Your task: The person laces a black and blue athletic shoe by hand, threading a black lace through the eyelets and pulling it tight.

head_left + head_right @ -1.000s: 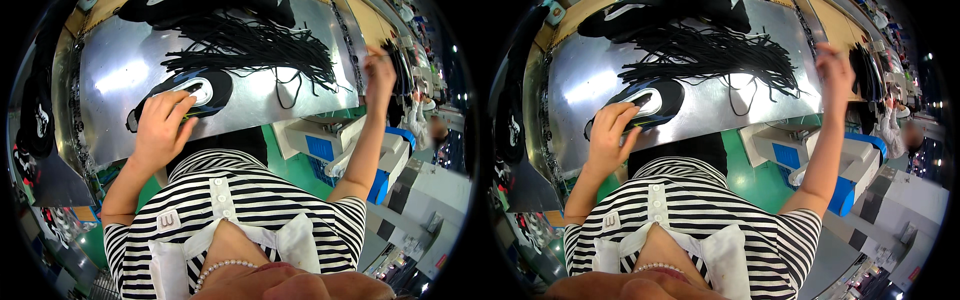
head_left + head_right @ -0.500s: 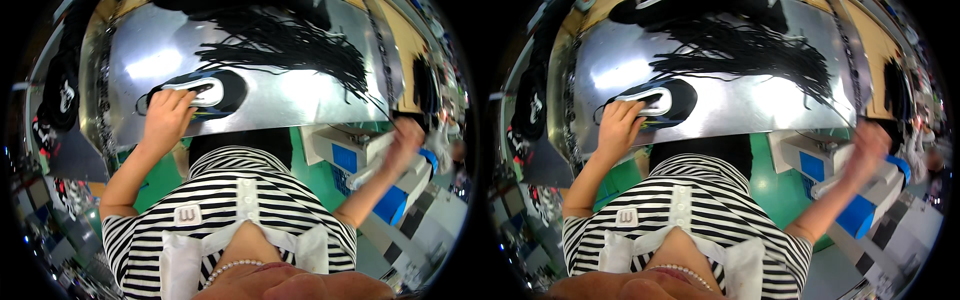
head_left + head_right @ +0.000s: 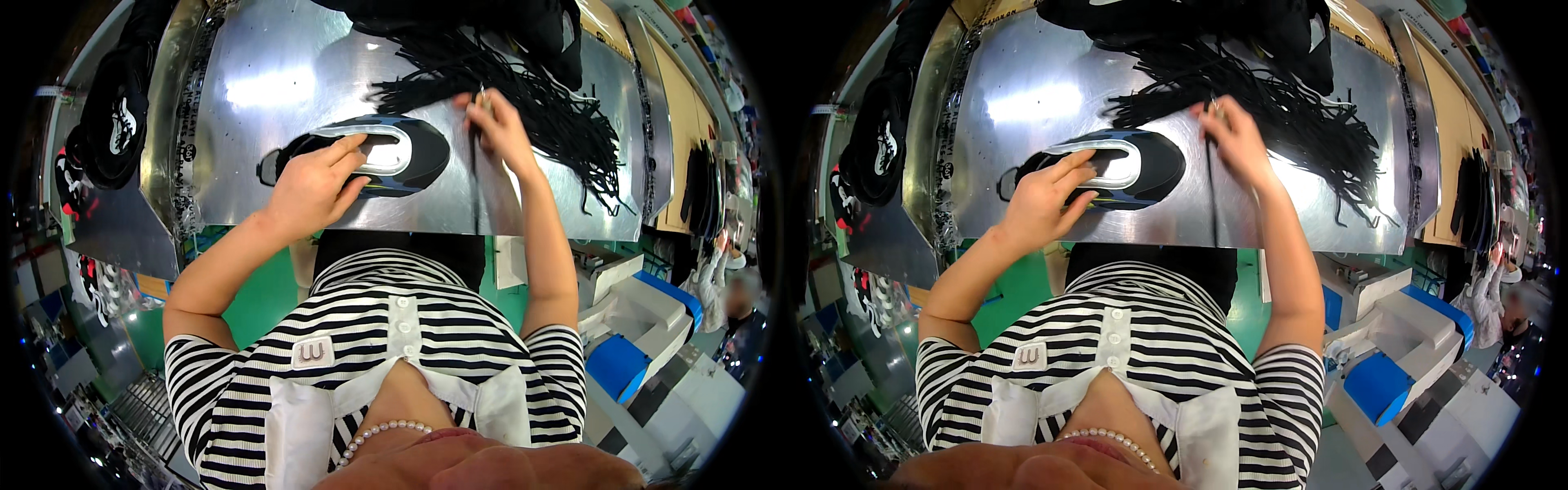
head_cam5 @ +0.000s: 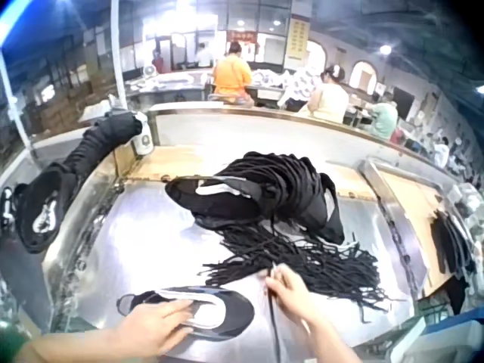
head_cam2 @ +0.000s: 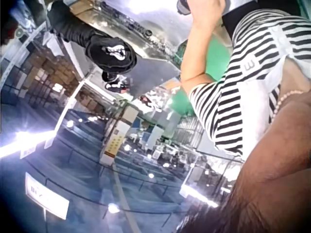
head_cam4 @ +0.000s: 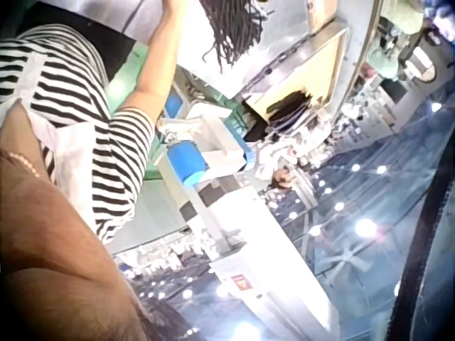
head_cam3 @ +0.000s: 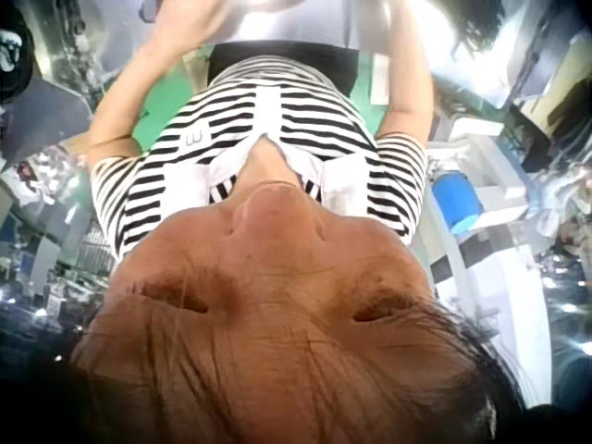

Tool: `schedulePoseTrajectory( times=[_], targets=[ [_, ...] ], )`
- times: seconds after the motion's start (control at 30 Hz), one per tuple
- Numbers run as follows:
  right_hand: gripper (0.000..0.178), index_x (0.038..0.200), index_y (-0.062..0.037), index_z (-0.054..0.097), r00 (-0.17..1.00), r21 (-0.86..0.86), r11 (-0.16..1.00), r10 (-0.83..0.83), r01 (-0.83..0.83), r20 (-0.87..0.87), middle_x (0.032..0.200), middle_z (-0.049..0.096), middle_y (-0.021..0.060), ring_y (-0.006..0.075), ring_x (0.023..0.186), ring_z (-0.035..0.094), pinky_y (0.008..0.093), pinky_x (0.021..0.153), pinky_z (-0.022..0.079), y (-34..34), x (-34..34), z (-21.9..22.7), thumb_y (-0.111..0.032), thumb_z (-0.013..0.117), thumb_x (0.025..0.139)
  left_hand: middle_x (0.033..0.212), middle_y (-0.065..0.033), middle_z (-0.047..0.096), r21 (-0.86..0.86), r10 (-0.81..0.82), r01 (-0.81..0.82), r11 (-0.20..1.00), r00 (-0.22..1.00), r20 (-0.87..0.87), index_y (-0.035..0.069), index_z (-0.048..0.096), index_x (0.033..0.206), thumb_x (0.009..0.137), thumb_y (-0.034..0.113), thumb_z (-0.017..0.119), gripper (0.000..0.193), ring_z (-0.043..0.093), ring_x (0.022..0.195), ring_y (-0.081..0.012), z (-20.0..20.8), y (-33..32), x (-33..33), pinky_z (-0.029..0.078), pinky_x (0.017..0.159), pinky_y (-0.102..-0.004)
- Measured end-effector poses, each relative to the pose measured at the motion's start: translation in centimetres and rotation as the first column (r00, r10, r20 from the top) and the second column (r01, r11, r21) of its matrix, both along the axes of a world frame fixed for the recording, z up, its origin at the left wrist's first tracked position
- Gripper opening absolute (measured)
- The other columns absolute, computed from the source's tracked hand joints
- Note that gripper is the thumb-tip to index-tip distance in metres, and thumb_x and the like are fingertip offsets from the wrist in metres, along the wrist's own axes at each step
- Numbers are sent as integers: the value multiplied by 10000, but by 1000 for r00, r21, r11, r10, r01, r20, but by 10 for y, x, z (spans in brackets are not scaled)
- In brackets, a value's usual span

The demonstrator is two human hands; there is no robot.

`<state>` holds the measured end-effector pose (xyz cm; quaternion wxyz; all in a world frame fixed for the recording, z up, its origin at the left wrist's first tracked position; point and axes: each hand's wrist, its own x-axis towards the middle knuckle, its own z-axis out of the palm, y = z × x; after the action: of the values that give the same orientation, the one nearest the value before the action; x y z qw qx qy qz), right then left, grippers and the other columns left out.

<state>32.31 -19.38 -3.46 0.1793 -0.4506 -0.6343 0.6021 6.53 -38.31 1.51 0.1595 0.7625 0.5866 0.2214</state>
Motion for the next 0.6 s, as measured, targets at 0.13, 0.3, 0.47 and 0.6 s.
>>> schedulePoseTrajectory(
  times=[0.13,0.3,0.47,0.6],
  targets=[
    [79,919,-62,560,962,68,983,-150,169,-229,796,677,33,75,618,546,194,537,393,-1,-13,3,-119,611,941,1212,-168,661,-107,23,-7,994,988,151,2,679,1050,857,83,685,209,692,942,-313,-6,-1,-27,550,814,-349],
    [83,1008,-2,590,861,-253,966,-176,57,-478,775,666,84,81,607,522,194,585,414,-86,-79,-6,-63,599,952,1077,-139,714,-518,304,-39,855,846,438,-19,696,1080,901,171,666,263,710,883,-269,-38,10,-33,544,800,-322],
    [91,1001,-4,585,917,-127,986,-151,111,-370,823,676,64,58,643,534,184,572,402,-103,-92,-12,-86,597,965,987,-150,708,-940,743,67,334,595,306,32,744,1005,906,603,566,606,658,922,-198,-25,34,-40,510,802,-296],
    [89,1021,-20,573,853,-175,970,-235,171,-466,842,680,68,47,662,554,168,536,363,-95,-89,-5,-95,584,975,973,-99,744,-617,507,-302,727,842,185,-10,715,1017,968,483,516,534,688,921,-236,-17,39,-13,517,844,-380]
  ],
)
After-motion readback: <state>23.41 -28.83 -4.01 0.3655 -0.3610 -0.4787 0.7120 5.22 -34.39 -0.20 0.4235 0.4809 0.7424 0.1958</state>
